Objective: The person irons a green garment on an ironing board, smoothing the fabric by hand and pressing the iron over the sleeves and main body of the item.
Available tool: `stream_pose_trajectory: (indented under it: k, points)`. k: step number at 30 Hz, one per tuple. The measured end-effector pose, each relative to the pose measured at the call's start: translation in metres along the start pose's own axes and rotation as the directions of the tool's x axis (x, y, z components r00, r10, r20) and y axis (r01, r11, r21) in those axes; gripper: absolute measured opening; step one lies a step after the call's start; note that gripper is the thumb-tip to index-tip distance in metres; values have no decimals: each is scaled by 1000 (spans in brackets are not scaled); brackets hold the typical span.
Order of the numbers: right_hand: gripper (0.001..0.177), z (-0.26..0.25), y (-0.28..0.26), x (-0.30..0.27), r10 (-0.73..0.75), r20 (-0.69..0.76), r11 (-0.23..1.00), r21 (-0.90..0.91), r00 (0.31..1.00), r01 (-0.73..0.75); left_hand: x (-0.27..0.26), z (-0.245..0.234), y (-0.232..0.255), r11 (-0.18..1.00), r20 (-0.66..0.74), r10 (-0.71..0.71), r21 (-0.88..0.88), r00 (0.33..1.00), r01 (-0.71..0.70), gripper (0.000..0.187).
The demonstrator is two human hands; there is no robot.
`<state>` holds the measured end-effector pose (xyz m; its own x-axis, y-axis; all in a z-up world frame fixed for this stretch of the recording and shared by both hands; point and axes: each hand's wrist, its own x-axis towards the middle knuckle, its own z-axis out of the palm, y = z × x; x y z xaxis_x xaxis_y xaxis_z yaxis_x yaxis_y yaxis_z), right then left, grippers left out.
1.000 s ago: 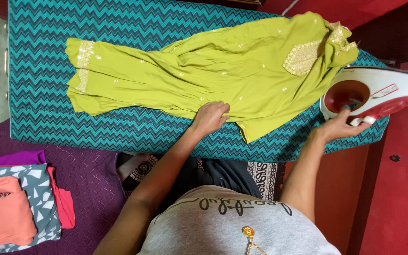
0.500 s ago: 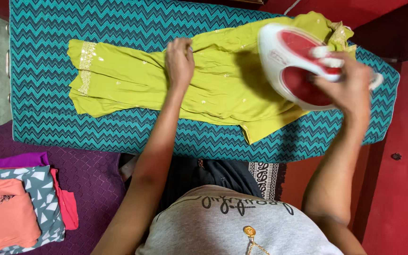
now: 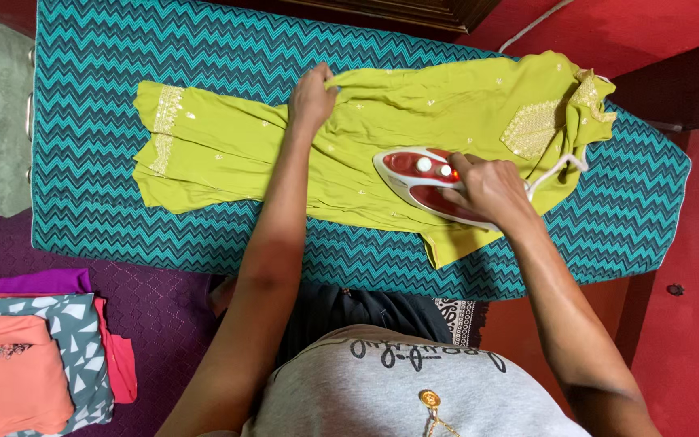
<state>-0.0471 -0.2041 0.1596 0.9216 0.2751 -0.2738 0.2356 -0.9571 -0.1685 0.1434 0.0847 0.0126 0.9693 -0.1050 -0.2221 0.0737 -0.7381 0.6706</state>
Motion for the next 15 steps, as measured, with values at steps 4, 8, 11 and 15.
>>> stream_pose_trajectory:
  k: [4, 8, 11, 15]
  points:
    - [44, 5, -18, 26, -43, -234, 999, -30, 971, 37, 25, -9, -10, 989, -65, 84, -112, 994, -91, 17]
    - [36, 5, -32, 83, 32, -364, 999, 12, 931, -30, 59, -4, -28, 951, -232, 264, -102, 936, -293, 25]
    - [34, -2, -35, 119, -11, -354, 999, 42, 935, 27, 75, 3, -42, 877, -370, 469, 92, 802, -471, 27]
    - [31, -3, -39, 103, -95, -171, 992, 71, 981, 108, 80, 5, -45, 936, -334, 337, 18, 880, -352, 25]
